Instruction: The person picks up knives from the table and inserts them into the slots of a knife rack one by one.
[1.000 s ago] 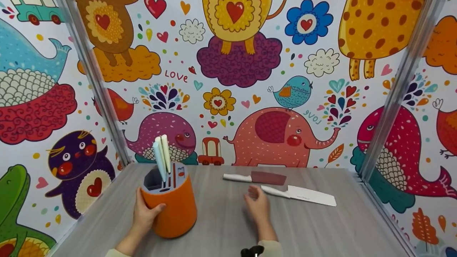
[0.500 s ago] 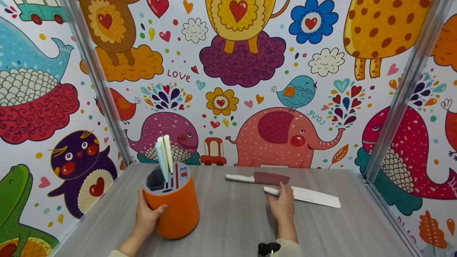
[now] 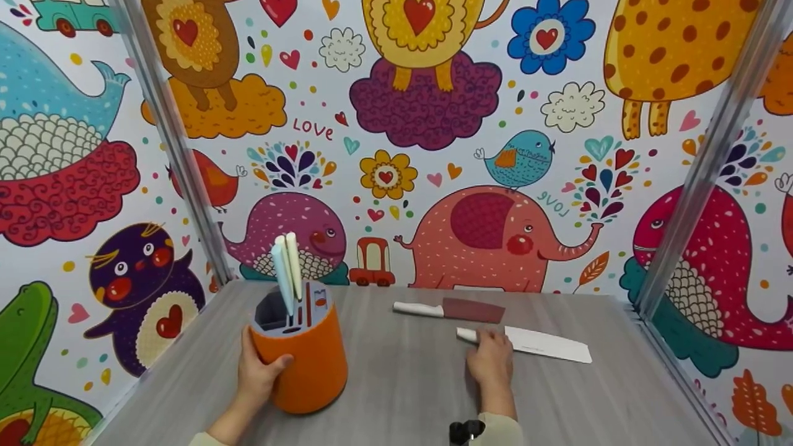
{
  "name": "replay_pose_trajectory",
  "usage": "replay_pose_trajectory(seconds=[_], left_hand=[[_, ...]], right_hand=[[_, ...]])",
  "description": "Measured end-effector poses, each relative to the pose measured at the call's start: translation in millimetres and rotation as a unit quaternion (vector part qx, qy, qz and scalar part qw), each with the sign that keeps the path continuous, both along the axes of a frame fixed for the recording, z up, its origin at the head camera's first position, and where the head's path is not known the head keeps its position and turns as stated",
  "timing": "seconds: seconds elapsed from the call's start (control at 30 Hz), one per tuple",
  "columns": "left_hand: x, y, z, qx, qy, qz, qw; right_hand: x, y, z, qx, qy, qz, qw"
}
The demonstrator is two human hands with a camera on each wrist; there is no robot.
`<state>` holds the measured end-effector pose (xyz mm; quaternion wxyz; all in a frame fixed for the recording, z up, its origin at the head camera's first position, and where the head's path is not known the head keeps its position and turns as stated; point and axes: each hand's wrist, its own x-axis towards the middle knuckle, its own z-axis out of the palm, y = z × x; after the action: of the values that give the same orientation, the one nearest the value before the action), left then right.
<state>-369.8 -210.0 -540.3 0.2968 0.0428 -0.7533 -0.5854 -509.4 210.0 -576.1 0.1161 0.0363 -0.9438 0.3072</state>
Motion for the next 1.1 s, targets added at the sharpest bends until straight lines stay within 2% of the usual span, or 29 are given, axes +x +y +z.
replay_pose_trajectory(seconds=[0.17,0.4,0.5,0.63,0.77,0.87,1.1], left_hand=[[0.4,-0.8,0.2,-0.006,0.007,0.001,1.0],[1.9,-1.9,1.0,0.003,0.003,-0.002,1.0],[1.6,-1.7,0.8,0.003,0.007,-0.003,1.0],[0.5,-2.1,-0.5,-0.004,0.019,0.0,0.9998],[0.4,-2.9,-0.9,-0.014,0.022,0.006,0.9996],[0.3,-3.3,-0.8,-0.018,0.015,0.011,0.9997],[1.5,-0.5,-0.2,-0.015,0.004,0.001,0.9999]], right_hand=[[4.1,-2,2.3,0.01,0.01,-0.037,0.9992],[7.4,-4,1.5,0.031,0.01,-0.052,0.9981],[7.9,-6,2.6,0.03,0.013,-0.047,0.9983],[9.5,-11,9.8,0.033,0.019,-0.018,0.9991],[12.7,-14,24.9,0.026,0.039,0.005,0.9989],[17.1,-13,39.7,0.0,0.048,0.019,0.9987],[31.7,-2,78.7,-0.088,0.025,0.045,0.9948]])
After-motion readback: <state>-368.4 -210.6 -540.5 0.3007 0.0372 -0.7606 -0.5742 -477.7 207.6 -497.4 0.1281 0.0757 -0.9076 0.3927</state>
